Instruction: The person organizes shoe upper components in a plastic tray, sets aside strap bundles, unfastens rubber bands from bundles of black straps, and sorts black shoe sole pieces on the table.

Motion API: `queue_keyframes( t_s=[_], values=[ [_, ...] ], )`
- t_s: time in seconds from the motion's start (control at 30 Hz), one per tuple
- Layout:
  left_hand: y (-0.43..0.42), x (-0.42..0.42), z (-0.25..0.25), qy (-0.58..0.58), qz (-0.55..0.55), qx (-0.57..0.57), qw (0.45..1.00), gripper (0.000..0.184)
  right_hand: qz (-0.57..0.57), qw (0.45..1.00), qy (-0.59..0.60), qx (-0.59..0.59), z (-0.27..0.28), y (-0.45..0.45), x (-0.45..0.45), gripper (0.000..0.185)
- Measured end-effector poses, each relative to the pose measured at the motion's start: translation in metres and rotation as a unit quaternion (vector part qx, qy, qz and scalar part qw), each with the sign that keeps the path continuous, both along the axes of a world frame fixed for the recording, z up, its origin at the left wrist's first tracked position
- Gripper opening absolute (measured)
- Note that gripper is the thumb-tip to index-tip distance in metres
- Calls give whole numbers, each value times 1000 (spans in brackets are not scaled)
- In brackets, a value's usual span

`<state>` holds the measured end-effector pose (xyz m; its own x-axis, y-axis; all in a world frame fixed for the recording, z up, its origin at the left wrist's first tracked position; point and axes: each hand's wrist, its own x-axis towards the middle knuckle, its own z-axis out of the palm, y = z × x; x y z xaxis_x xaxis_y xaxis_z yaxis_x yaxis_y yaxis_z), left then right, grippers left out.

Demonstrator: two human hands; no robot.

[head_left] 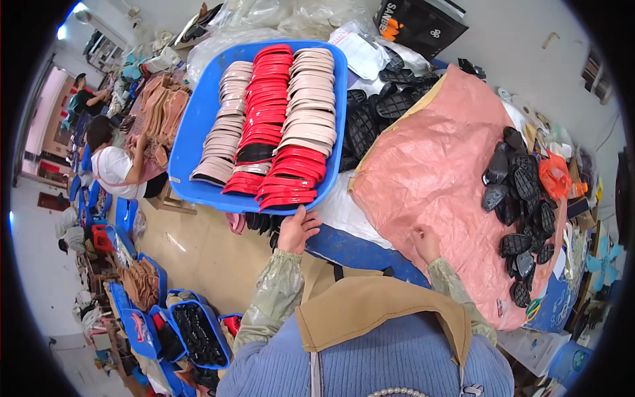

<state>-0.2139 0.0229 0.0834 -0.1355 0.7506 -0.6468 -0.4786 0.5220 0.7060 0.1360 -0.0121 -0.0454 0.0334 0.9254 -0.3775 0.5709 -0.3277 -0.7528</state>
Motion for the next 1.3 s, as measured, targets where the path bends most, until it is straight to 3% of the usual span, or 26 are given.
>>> queue_keyframes(
  t_s=[0.03, 0.1, 0.13, 0.2, 0.3, 0.37, 0.43, 0.47, 0.6, 0.63, 0.77, 1.3],
  values=[
    [-2, -2, -2, -3, -6, 0, 1000, 27, -20, 999, -10, 49, -3, 0, 6, 32],
    [-11, -24, -9, -14, 150, 41, 988, 22, -54, 987, -27, 146, -11, -1, 17, 39],
    [-18, -49, -33, 157, 108, 134, 972, 22, -56, 987, -28, 145, -15, -1, 22, 39],
    [-4, -83, -11, 131, 259, 188, 938, 17, -79, 981, -97, 145, -23, -1, 35, 45],
    [28, -140, 18, 277, 331, 209, 878, 19, -138, 964, -183, 137, -46, 9, 59, 51],
    [57, -178, 30, 385, 335, 171, 843, 20, -176, 956, -201, 123, -52, 36, 70, 52],
    [75, -210, 30, 478, 321, 96, 812, 22, -323, 911, -244, 73, -42, 71, 68, 50],
    [81, -225, 26, 520, 308, 46, 796, 23, -322, 912, -244, 68, -45, 77, 65, 50],
    [84, -258, -2, 619, 252, -140, 731, 26, -433, 791, -431, 41, -67, 106, 52, 49],
    [85, -260, -9, 630, 243, -176, 717, 27, -428, 792, -433, 36, -74, 113, 53, 49],
    [92, -278, -20, 654, 221, -268, 672, 30, -420, 714, -551, 97, -101, 128, 52, 45],
    [96, -301, -22, 667, 188, -381, 611, 45, -407, 754, -515, 30, -84, 134, 45, 43]
  ],
)
